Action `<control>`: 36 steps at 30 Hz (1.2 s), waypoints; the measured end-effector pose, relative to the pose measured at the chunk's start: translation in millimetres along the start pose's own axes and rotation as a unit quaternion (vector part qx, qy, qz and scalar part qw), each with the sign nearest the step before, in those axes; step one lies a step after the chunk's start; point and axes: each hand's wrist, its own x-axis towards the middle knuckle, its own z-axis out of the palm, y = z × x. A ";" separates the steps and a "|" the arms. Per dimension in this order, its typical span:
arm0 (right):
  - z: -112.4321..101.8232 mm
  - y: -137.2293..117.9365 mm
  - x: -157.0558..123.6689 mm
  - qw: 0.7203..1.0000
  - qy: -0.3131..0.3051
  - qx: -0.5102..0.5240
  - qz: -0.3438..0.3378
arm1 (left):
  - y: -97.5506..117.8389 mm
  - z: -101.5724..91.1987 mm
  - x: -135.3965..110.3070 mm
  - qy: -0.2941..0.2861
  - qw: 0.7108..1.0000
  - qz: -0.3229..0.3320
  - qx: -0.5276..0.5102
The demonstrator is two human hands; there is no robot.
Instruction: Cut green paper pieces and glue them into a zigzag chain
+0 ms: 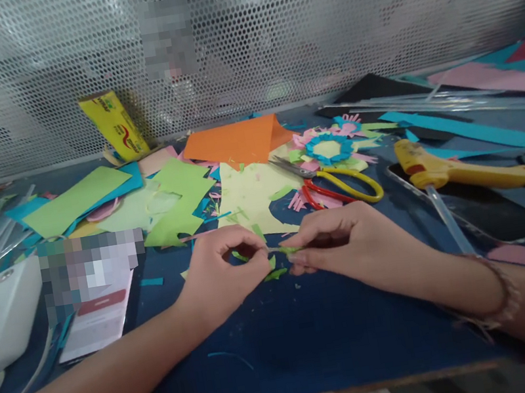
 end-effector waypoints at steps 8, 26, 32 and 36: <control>-29.1 3.5 4.5 0.989 -0.022 -0.144 -0.008 | -10.1 -14.8 7.0 0.001 0.994 -0.025 0.105; 5.7 18.7 3.0 0.855 -0.083 -0.419 -0.296 | -21.5 -40.2 18.5 0.019 0.878 0.098 0.469; 0.3 14.1 4.9 0.947 -0.032 -0.284 -0.150 | -26.5 -43.2 21.4 0.022 0.886 0.076 0.456; -2.8 9.5 8.9 0.993 -0.031 -0.108 -0.028 | -31.9 -42.8 21.6 -0.004 0.893 0.097 0.439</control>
